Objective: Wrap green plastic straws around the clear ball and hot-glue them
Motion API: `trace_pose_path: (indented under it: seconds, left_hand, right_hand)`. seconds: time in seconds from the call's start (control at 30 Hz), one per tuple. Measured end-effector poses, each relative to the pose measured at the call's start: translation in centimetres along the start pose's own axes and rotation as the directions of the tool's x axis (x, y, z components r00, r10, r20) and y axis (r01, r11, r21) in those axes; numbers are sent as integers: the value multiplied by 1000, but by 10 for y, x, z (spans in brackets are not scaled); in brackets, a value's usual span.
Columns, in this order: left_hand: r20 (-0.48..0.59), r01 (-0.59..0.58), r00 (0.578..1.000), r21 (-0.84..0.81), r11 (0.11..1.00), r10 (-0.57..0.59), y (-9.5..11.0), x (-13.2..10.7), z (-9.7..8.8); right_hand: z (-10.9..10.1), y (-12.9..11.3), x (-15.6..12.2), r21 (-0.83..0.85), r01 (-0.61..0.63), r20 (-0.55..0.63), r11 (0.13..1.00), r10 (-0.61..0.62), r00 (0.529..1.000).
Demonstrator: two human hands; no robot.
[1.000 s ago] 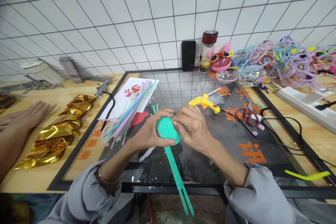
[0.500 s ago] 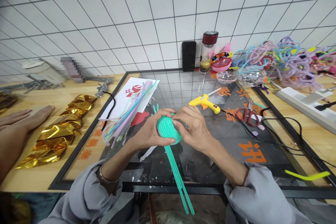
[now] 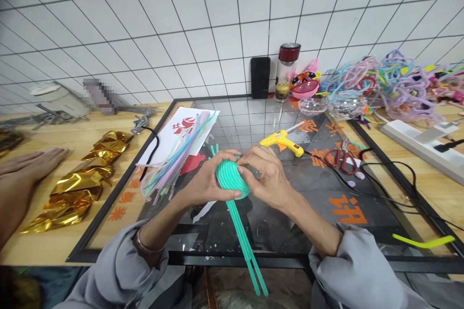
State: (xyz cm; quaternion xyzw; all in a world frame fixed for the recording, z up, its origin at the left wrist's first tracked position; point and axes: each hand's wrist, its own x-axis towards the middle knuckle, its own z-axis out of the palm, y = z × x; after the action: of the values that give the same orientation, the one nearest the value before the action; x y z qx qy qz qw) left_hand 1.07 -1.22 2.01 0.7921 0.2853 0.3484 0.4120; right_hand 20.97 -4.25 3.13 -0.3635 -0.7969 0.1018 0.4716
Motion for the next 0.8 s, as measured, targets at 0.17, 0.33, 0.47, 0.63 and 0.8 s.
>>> trace_pose_path:
  seconds: [0.17,0.33,0.47,0.63,0.8]
  left_hand:
    - [0,22,1000,-8,1000,-22,1,1,-1]
    - [7,36,999,9,999,-36,1,1,-3]
    - [11,34,999,2,999,-34,1,1,-3]
    - [15,35,999,-4,999,-35,0,1,-3]
    - [12,53,999,7,999,-53,0,1,-3]
  right_hand:
    - [-2,1,0,29,-31,-5,999,32,999]
    - [-12,10,1,15,-107,-102,994,108,989]
    - [-28,36,-2,-70,-284,-284,956,254,925]
    - [-46,75,-11,-270,-520,-308,811,439,844]
    - [-43,76,-12,-713,-506,-156,485,594,789]
